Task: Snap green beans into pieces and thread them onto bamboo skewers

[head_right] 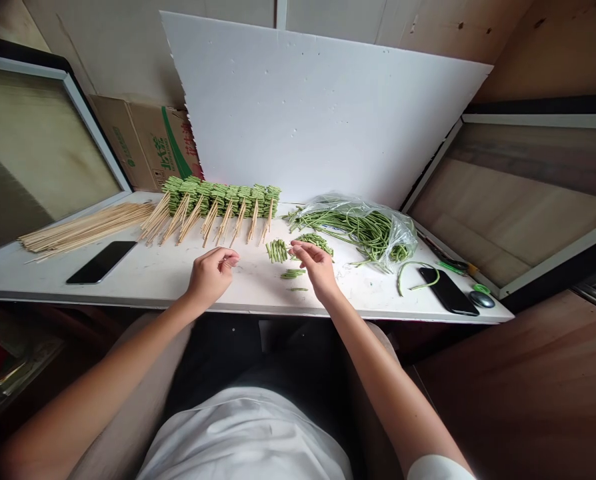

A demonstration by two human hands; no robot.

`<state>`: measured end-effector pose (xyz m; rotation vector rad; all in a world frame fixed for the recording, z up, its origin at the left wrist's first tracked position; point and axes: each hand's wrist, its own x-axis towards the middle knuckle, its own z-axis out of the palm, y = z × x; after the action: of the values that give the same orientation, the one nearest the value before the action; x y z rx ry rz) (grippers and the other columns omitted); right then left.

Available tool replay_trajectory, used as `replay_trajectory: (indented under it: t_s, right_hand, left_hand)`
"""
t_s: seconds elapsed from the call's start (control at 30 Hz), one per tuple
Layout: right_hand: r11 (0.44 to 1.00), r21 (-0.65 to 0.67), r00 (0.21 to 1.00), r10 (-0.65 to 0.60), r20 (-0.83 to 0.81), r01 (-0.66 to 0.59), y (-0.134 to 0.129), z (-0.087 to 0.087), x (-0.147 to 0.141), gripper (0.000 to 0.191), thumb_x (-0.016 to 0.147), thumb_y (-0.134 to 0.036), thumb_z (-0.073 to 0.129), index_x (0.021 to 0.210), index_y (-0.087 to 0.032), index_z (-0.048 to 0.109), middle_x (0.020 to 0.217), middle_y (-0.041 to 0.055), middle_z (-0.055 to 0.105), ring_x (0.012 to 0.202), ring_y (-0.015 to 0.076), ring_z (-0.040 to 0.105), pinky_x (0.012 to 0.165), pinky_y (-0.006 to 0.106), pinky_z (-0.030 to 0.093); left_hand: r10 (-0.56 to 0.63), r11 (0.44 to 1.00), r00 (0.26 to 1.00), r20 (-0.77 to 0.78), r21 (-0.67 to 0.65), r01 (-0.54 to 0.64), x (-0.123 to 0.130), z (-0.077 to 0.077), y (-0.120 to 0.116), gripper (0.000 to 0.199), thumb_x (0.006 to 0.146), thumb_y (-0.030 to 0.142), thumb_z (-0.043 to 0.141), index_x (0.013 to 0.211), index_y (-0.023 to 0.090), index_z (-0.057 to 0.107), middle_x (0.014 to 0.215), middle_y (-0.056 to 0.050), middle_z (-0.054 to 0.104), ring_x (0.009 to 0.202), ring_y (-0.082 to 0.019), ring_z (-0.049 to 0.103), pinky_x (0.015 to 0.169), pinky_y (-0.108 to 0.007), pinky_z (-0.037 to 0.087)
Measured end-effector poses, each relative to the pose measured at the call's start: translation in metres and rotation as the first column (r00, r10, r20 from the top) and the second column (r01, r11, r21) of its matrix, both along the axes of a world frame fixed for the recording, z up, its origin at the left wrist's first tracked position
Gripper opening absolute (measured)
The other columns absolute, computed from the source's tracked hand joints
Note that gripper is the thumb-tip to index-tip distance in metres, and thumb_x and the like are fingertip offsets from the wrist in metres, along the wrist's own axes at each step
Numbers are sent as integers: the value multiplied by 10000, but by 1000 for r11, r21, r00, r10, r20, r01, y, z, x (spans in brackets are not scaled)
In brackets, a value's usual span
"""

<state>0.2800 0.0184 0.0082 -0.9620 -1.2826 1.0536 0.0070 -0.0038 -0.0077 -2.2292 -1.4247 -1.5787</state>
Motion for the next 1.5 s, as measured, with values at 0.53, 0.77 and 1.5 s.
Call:
replay_trajectory:
  t_s: [0.53,0.77,1.5]
  right_hand:
    - [811,578,694,-367,619,-87,-9,16,13,248,1015,-427,658,1200,-315,780,1249,102,680,1269,351,547,1114,565,452]
    - [811,584,703,-405,585,-19,-3,8,11,138,995,-385,708,997,-281,798,1162,98,701,1173,335,565,1053,542,476]
    - [909,345,726,-399,561,233,27,0,49,356,900,-561,717,886,-206,745,981,113,734,956,280,635,828,400,511]
  left_hand:
    - [0,999,996,-94,-33,-4,3,-8,1,184,969,134,579,879,218,715,835,-39,781,748,-213,720,652,-304,499]
    - [-12,999,992,-126,-46,6,4,-10,0,188,977,132,576,882,219,713,837,-33,776,751,-206,709,660,-299,491]
    - [66,985,985,-160,-147,-90,-7,-6,7,184,970,150,572,900,212,732,899,-46,795,812,-221,722,676,-300,475]
